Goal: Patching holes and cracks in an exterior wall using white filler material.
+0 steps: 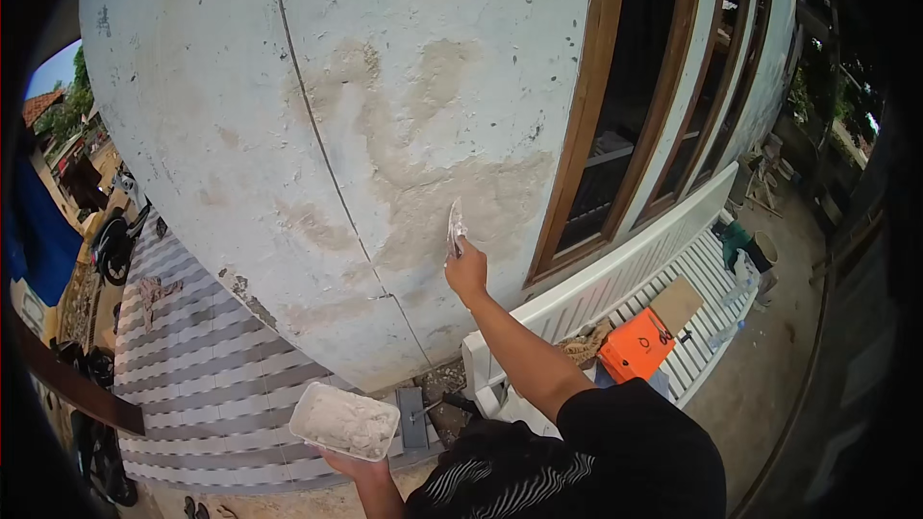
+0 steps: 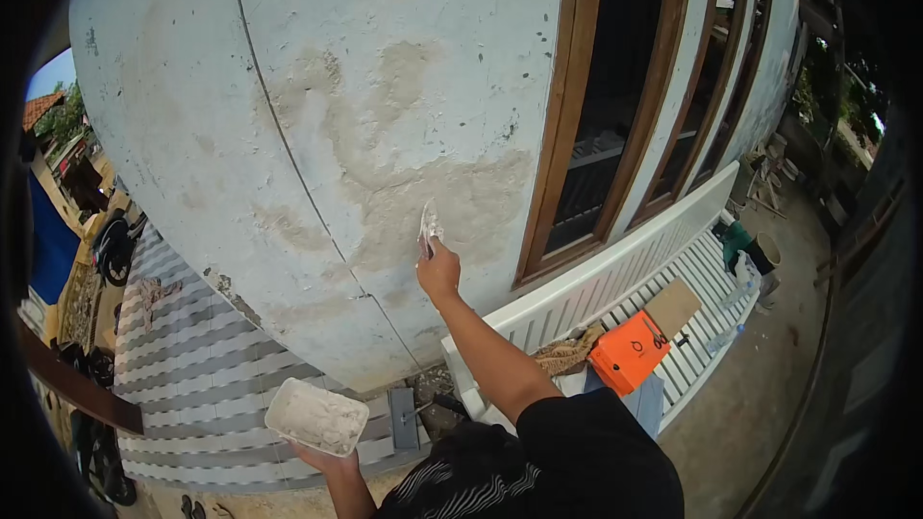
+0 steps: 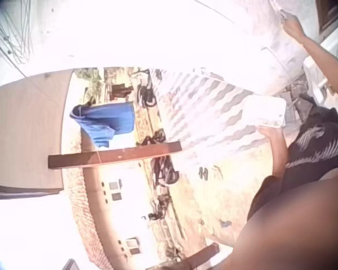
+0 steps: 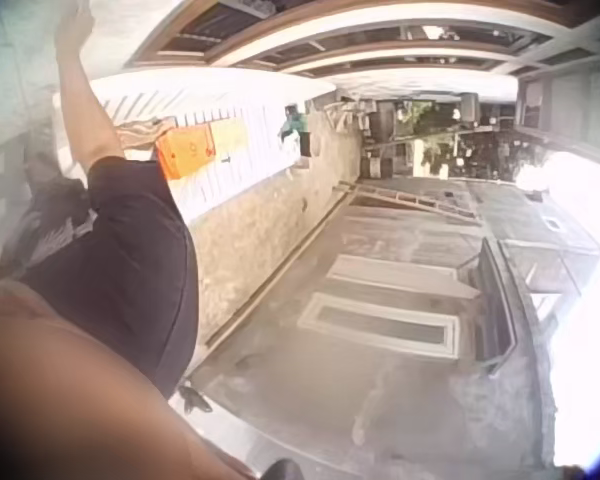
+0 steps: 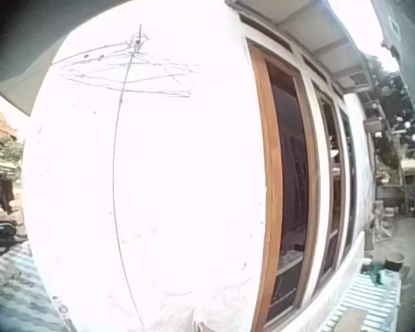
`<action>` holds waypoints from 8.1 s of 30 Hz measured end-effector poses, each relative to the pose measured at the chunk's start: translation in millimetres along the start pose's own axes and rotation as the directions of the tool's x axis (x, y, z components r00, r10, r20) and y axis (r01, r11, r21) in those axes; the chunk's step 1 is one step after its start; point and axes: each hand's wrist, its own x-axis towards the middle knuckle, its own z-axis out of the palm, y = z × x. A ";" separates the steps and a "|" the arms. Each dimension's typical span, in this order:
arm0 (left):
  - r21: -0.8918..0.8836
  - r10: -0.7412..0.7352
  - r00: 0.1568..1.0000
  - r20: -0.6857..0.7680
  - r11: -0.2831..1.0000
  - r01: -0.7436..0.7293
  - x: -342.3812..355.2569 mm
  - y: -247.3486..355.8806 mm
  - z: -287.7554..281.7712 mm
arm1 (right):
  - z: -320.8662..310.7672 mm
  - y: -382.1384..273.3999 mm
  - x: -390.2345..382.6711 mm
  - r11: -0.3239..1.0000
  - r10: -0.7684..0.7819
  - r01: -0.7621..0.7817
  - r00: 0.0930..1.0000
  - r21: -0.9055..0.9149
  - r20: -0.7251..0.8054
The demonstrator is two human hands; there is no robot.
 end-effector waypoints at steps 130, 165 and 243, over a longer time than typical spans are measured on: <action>0.404 0.213 0.911 0.354 0.843 -0.354 -55.9 -16.6 60.5 | -98.3 -134.3 -243.8 0.888 -0.352 0.077 0.750 0.454 0.561; 0.496 0.319 0.909 0.268 0.763 -0.414 -8.8 -8.2 1.0 | -71.9 -130.8 -258.2 0.371 -0.026 -0.843 0.409 0.389 0.912; 0.122 -0.093 0.996 0.013 0.988 0.091 35.3 -36.2 52.9 | -116.4 24.8 80.0 0.504 0.263 -0.377 0.924 0.777 0.277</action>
